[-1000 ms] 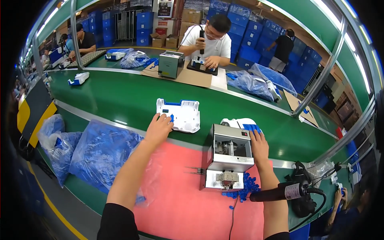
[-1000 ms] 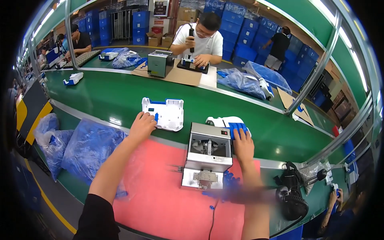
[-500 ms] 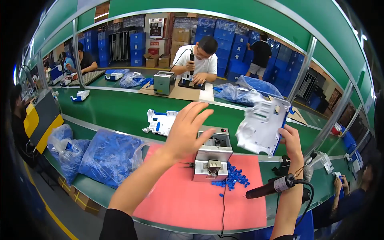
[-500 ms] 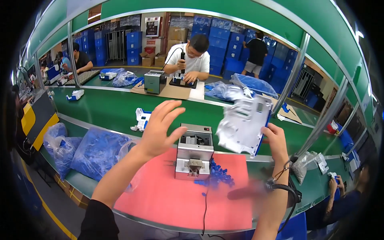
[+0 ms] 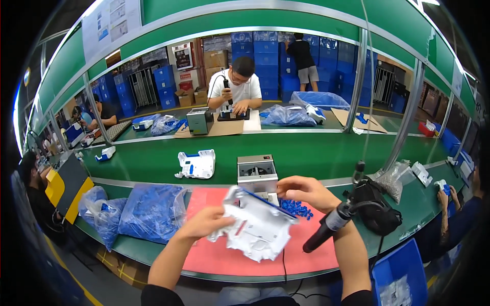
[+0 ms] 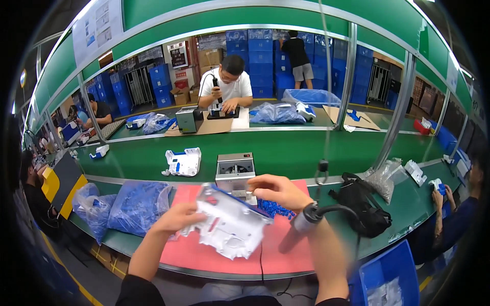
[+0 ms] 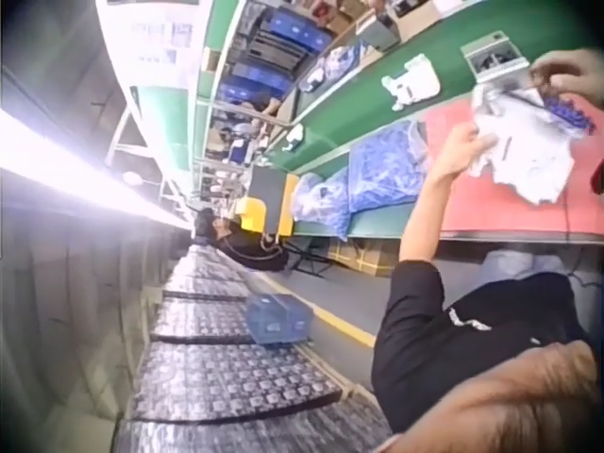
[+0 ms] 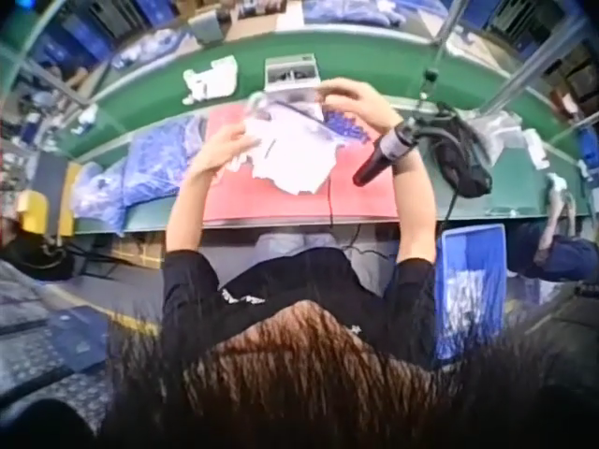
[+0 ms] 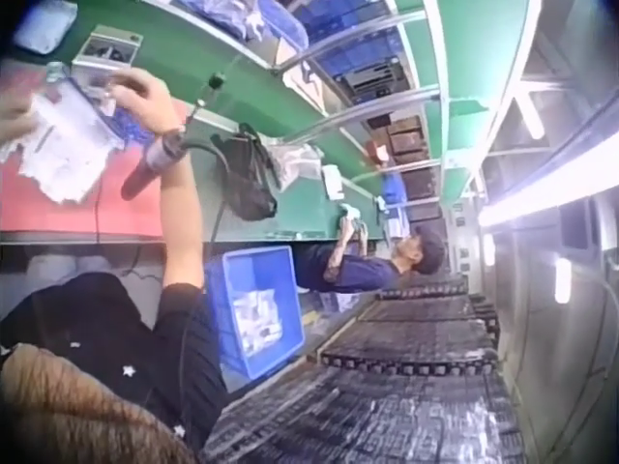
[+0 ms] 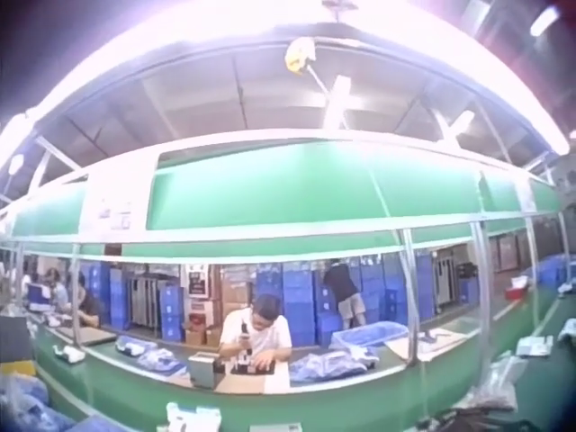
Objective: The person assembles small blue plastic parts into a larger white plastic housing by securing them with screws using an electric screwdriver.
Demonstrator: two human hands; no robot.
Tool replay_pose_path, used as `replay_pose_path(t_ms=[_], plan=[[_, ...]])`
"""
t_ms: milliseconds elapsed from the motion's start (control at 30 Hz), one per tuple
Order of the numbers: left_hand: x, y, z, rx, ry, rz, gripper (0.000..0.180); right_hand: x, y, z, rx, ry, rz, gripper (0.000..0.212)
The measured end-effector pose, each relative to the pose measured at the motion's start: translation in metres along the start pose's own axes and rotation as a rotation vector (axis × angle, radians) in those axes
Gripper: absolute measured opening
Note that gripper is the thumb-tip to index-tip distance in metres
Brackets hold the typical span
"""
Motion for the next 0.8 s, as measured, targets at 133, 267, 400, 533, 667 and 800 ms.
replay_pose_path(t_ms=[133,267,400,533,667,800], plan=[[0.082,-0.086,0.047,0.153,0.442,0.059,0.017,0.055,0.058,0.038,0.149,0.625,-0.034,0.023],[0.127,-0.129,0.027,0.507,0.695,0.032,0.014,0.106,0.101,0.018,0.010,0.891,-0.145,0.007],[0.124,-0.131,-0.007,0.541,0.619,0.047,0.019,0.127,0.121,-0.037,0.188,0.954,-0.140,0.007],[0.117,-0.156,-0.018,0.525,0.463,0.124,0.020,0.069,0.097,-0.089,0.649,0.501,-0.182,0.019],[0.095,-0.144,-0.039,0.584,0.232,0.193,0.020,0.048,0.112,-0.075,1.089,0.516,-0.229,0.017],[0.074,-0.137,-0.049,0.522,0.121,0.226,0.025,0.053,0.131,-0.064,1.003,0.378,-0.389,0.018]])
Point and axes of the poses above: each hand's wrist, its own x-axis away from the middle knuckle, its own z-axis out of the back of the hand, y = z × x, the point moved 5 cm from there along -x, towards the middle knuckle, and after that the axes turned 7 degrees about -y, right-handed, at the moved point
